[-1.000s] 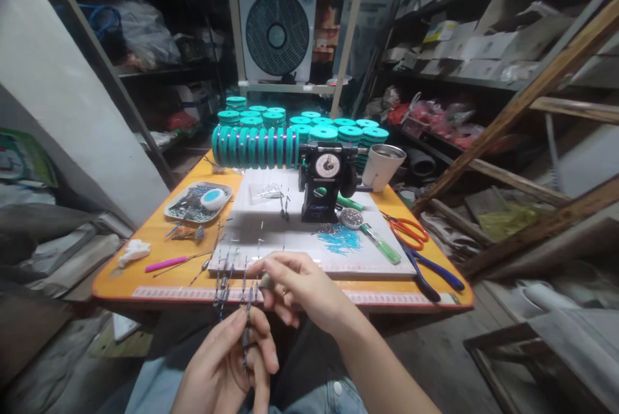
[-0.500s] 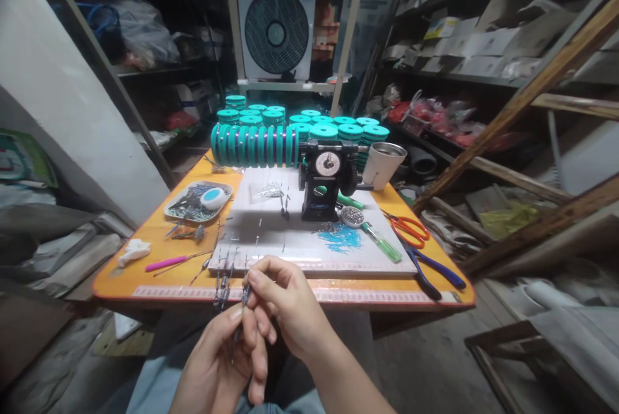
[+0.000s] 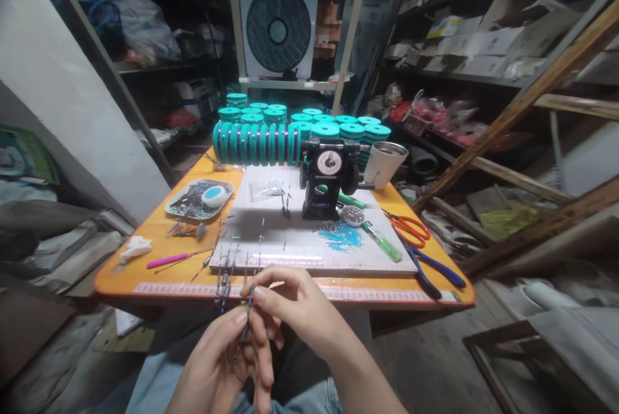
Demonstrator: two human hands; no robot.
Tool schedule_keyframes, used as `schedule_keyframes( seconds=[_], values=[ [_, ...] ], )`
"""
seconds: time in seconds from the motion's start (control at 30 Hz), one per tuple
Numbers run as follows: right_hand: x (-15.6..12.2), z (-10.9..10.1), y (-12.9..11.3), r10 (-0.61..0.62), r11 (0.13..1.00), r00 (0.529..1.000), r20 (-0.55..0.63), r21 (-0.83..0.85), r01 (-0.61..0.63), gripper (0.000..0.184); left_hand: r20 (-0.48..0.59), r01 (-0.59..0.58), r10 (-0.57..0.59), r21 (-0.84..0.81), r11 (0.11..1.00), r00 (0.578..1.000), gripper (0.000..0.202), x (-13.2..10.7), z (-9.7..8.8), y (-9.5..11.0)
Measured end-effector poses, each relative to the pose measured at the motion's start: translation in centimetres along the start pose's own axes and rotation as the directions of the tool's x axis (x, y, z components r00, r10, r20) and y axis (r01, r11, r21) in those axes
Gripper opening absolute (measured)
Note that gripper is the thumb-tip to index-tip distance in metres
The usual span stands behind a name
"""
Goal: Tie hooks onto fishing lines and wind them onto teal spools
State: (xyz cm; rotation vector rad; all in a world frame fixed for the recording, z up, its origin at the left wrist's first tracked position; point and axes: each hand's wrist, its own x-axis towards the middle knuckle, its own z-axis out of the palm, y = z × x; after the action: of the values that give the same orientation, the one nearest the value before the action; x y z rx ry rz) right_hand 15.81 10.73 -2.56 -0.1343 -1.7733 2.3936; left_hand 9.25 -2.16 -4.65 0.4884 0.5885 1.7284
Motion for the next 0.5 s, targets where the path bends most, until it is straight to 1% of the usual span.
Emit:
schedule_keyframes(
  seconds=[0.1,0.17,0.27,0.33,0.4,0.43,0.5],
  values=[
    [-0.2,-0.4,-0.3,0.038,0.999,0.998,0.041,-0.041,-0.036,0.027,0.059,-0.02,0.022,-0.035,0.999,0.998,0.047,0.2,-0.6,-0.6],
    [-0.3,-0.6,-0.4,0.054,0.998,0.997,0.063,-0.043,-0.051,0.023,0.106,-0.036,0.044,-0.07,0.997,0.993,0.048,0.3,-1.2,-1.1],
    [-0.2,-0.7,-0.2,0.039,0.999,0.994,0.107,0.02,-0.042,0.016,0.153,-0.018,0.028,-0.066,0.998,0.988,0.047,0.1,-2.0,-1.6],
    [-0.2,-0.6,0.3,0.02,0.997,0.995,0.097,0.075,-0.027,0.014,0.159,0.015,-0.011,-0.021,1.0,0.987,0.043,-0.3,-2.1,-1.5],
    [-0.2,-0.4,0.9,-0.012,0.993,0.999,0.029,0.115,0.009,0.014,0.135,0.049,-0.05,0.011,0.999,0.99,0.036,-0.8,-2.0,-1.3],
    [-0.2,-0.2,1.3,-0.024,0.99,1.0,-0.01,0.136,0.026,0.014,0.105,0.071,-0.073,0.023,0.997,0.992,0.033,-1.1,-1.8,-1.2],
    [-0.1,0.3,1.8,-0.029,0.978,0.997,-0.072,0.202,0.043,0.015,0.004,0.127,-0.127,0.049,0.991,0.992,0.032,-1.6,-1.4,-1.1]
  ],
)
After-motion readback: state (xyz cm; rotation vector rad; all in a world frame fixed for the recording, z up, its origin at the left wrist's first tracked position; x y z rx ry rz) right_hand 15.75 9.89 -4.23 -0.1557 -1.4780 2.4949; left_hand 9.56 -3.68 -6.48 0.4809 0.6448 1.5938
